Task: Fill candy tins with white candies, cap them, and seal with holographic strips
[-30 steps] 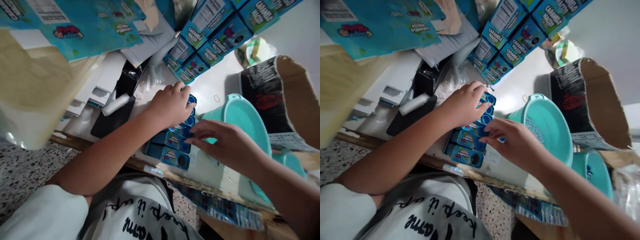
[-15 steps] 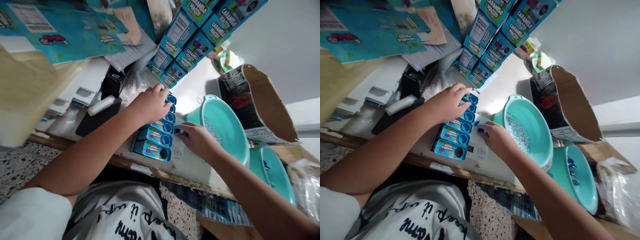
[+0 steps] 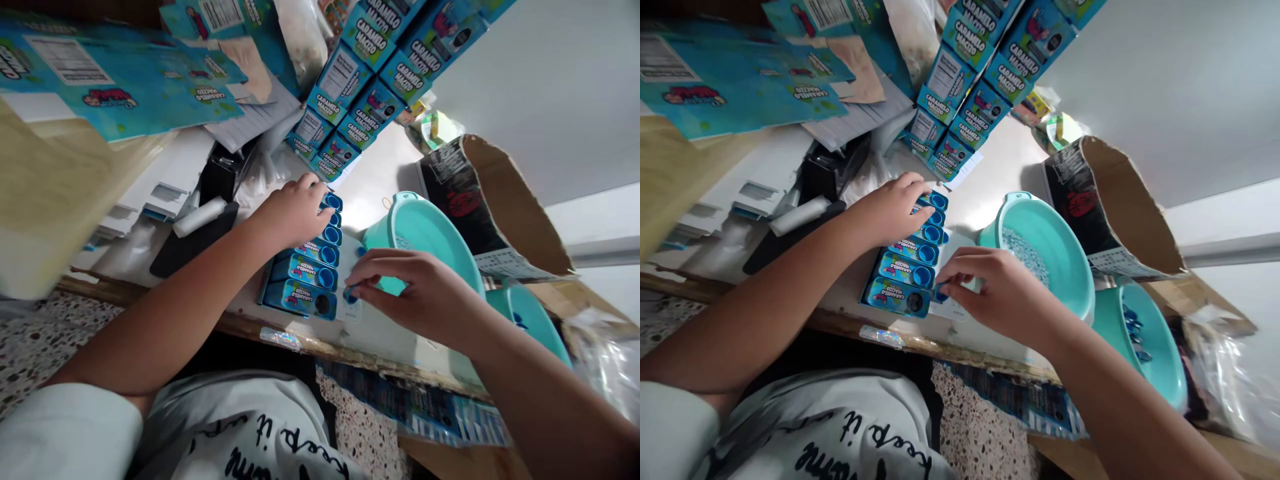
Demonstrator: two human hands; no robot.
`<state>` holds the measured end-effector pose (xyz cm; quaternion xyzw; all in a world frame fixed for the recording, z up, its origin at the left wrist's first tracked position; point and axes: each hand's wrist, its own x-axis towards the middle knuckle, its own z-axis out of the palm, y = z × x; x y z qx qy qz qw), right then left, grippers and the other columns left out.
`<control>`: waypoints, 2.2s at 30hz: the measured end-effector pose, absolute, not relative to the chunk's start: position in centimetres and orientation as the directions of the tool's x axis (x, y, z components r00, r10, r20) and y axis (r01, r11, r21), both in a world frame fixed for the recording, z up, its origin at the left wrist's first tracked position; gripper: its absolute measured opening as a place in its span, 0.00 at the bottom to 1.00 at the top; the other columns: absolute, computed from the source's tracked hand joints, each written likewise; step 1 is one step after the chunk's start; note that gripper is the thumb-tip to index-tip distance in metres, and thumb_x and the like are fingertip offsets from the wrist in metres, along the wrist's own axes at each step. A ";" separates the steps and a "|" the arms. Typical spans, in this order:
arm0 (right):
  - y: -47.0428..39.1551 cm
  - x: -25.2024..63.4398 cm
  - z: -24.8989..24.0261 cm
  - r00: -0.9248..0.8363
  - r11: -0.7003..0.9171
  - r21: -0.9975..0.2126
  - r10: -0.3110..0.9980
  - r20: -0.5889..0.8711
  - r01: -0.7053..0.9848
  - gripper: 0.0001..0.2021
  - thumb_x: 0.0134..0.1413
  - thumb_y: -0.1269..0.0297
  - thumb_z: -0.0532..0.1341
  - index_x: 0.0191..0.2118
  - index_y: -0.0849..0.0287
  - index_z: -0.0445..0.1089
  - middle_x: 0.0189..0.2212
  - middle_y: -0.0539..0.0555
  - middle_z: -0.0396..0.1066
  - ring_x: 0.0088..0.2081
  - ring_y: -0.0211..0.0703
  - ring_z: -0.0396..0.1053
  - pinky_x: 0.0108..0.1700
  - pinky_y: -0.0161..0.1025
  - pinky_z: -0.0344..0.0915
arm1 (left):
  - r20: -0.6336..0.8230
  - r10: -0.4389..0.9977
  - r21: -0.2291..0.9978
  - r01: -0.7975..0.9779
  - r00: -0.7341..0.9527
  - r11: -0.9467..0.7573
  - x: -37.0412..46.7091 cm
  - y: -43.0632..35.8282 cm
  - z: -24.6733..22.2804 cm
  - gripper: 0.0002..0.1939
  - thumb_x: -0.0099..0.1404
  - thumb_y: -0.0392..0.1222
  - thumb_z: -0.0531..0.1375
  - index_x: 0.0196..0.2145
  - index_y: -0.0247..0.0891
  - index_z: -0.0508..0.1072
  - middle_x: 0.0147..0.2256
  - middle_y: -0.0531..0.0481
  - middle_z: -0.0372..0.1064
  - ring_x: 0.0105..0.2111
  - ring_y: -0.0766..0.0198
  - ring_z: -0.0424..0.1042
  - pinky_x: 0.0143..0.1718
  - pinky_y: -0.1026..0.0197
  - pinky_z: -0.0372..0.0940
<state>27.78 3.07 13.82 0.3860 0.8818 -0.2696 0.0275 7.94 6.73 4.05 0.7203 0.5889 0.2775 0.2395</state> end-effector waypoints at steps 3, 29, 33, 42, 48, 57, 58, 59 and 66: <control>2.4 26.4 14.0 -0.715 0.560 -0.453 0.612 -0.338 0.694 0.08 0.59 0.66 0.61 0.33 0.56 0.78 0.34 0.55 0.79 0.32 0.39 0.74 0.36 0.37 0.68 | 0.135 0.979 0.678 0.706 0.151 -0.202 7.9 6.8 3.8 0.20 0.72 0.45 0.54 0.58 0.37 0.69 0.64 0.37 0.62 0.60 0.48 0.68 0.62 0.47 0.63; 4.5 22.2 12.6 -0.509 0.630 -0.070 0.552 -0.660 0.774 0.13 0.46 0.66 0.70 0.20 0.57 0.66 0.18 0.46 0.67 0.20 0.33 0.57 0.25 0.37 0.47 | 0.107 0.983 0.679 0.711 0.151 -0.183 8.2 6.6 4.5 0.19 0.73 0.43 0.53 0.57 0.35 0.70 0.62 0.35 0.63 0.57 0.45 0.68 0.58 0.43 0.66; 5.0 21.4 12.4 -0.523 0.661 -0.039 0.555 -0.647 0.750 0.13 0.43 0.66 0.70 0.19 0.57 0.66 0.17 0.45 0.64 0.19 0.32 0.53 0.25 0.37 0.46 | 0.126 0.982 0.660 0.727 0.143 -0.191 8.2 6.6 4.3 0.18 0.73 0.42 0.54 0.57 0.35 0.70 0.61 0.36 0.64 0.57 0.46 0.69 0.58 0.45 0.66; 3.3 22.7 13.1 -0.502 0.505 -0.157 0.677 -0.538 0.849 0.20 0.47 0.68 0.72 0.22 0.57 0.57 0.18 0.44 0.59 0.22 0.33 0.52 0.27 0.37 0.47 | 0.131 0.978 0.640 0.740 0.160 -0.207 7.9 6.4 4.6 0.19 0.73 0.43 0.54 0.58 0.34 0.68 0.65 0.36 0.62 0.58 0.47 0.69 0.61 0.46 0.65; 3.5 25.6 11.7 -0.650 0.435 -0.519 0.666 -0.365 0.736 0.19 0.54 0.62 0.69 0.24 0.56 0.57 0.20 0.43 0.59 0.25 0.33 0.54 0.29 0.35 0.52 | 0.153 0.979 0.682 0.703 0.134 -0.203 7.8 6.6 4.3 0.19 0.73 0.44 0.54 0.58 0.38 0.69 0.64 0.39 0.63 0.60 0.49 0.68 0.63 0.47 0.63; 7.8 26.4 11.4 -0.733 0.564 -0.612 0.679 -0.040 0.555 0.11 0.51 0.61 0.69 0.39 0.57 0.71 0.40 0.54 0.69 0.39 0.42 0.66 0.41 0.39 0.65 | 0.143 0.978 0.701 0.683 0.149 -0.206 7.6 6.7 4.1 0.20 0.73 0.47 0.52 0.58 0.37 0.69 0.64 0.39 0.62 0.62 0.49 0.66 0.64 0.48 0.62; 8.2 26.4 10.6 -0.738 0.563 -0.626 0.674 -0.031 0.540 0.10 0.51 0.62 0.68 0.38 0.57 0.70 0.40 0.54 0.68 0.39 0.42 0.65 0.41 0.40 0.65 | 0.145 0.978 0.700 0.683 0.149 -0.208 7.6 6.7 4.1 0.20 0.73 0.46 0.52 0.58 0.37 0.69 0.64 0.39 0.62 0.62 0.49 0.66 0.65 0.48 0.61; 8.5 26.5 9.8 -0.734 0.554 -0.649 0.679 -0.009 0.521 0.09 0.51 0.63 0.68 0.37 0.57 0.69 0.40 0.53 0.67 0.37 0.41 0.64 0.40 0.40 0.65 | 0.149 0.978 0.699 0.683 0.147 -0.209 7.6 6.7 4.1 0.20 0.73 0.46 0.52 0.58 0.38 0.69 0.64 0.40 0.62 0.63 0.49 0.66 0.65 0.49 0.61; 9.6 27.5 6.1 -0.747 0.402 -0.853 0.665 0.022 0.333 0.13 0.49 0.58 0.71 0.36 0.56 0.68 0.44 0.53 0.63 0.42 0.43 0.64 0.41 0.40 0.66 | 0.086 0.989 0.708 0.691 0.119 -0.144 8.0 6.4 5.0 0.19 0.73 0.46 0.54 0.58 0.39 0.69 0.67 0.41 0.59 0.67 0.50 0.61 0.69 0.49 0.57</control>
